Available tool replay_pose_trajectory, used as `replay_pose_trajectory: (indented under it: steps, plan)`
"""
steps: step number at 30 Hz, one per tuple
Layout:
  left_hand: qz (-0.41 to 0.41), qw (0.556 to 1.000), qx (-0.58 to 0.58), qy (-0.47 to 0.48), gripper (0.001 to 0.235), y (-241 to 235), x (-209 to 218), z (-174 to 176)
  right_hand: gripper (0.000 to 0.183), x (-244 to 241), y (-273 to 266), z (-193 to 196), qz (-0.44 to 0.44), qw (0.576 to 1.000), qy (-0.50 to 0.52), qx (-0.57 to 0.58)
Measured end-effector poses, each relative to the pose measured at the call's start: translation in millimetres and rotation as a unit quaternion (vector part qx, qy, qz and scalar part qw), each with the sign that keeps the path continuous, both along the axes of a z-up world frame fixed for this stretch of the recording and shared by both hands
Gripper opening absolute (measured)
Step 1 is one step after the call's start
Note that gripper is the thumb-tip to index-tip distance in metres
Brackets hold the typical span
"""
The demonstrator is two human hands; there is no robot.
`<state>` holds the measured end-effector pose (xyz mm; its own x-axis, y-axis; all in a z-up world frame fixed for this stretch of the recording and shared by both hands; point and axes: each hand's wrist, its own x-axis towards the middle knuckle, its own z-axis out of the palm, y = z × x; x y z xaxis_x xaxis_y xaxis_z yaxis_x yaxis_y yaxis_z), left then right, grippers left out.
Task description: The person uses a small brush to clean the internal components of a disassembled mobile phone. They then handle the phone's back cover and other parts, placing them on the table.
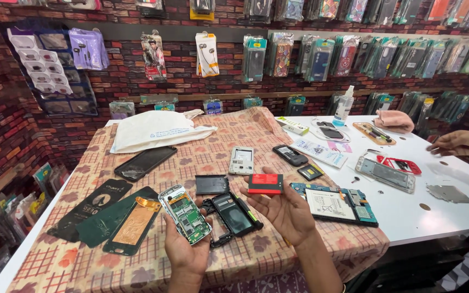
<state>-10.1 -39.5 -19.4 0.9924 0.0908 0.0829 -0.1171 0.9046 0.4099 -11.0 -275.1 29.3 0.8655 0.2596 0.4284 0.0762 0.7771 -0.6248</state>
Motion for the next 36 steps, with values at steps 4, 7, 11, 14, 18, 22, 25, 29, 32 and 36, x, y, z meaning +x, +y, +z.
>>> replay_pose_trajectory:
  steps: [4, 7, 11, 14, 18, 22, 25, 29, 32, 36]
  plan:
    - [-0.009, 0.999, -0.026, -0.028, 0.057, -0.2, 1.5, -3.5, 0.062, 4.6, -3.4, -9.4, -0.054, 0.998, 0.034, 0.017]
    - [-0.011, 0.999, -0.026, -0.018, 0.057, 0.3, 1.7, -3.1, 0.054, 8.7, -5.0, -9.5, -0.244, 0.957, 0.007, -0.158]
    - [-0.009, 1.000, -0.017, -0.007, 0.057, -1.4, 1.6, 0.1, 0.066, 2.8, -1.1, -6.3, -0.400, 0.791, -0.101, -0.452]
    - [-0.017, 0.999, -0.021, -0.019, 0.056, -1.4, 0.2, -0.5, 0.074, -2.8, 8.4, -5.6, -0.409, 0.752, -0.103, -0.507]
    - [-0.032, 0.998, -0.042, -0.027, 0.056, -0.3, 1.2, -2.1, 0.073, -5.6, 7.5, -4.1, -0.402, 0.798, -0.083, -0.440]
    - [0.002, 0.998, -0.052, -0.029, 0.055, 0.4, 0.5, -3.2, 0.072, -9.4, -0.1, -8.0, -0.446, 0.748, -0.112, -0.479]
    - [0.027, 0.998, -0.054, -0.015, 0.055, -0.1, -1.4, -2.0, 0.073, -10.7, -0.1, -10.0, -0.452, 0.736, -0.162, -0.478]
    - [-0.004, 0.999, -0.040, -0.030, 0.056, 0.2, -2.5, 0.6, 0.073, -10.9, 3.5, -11.2, -0.446, 0.724, -0.197, -0.488]
    - [-0.019, 0.998, -0.039, -0.039, 0.057, 0.2, -2.2, 0.4, 0.078, -9.5, 3.4, -11.6, -0.440, 0.701, -0.201, -0.524]
    - [-0.017, 0.999, -0.038, -0.033, 0.056, 0.1, -3.1, 1.8, 0.082, -9.3, 5.3, -9.5, -0.432, 0.706, -0.210, -0.520]
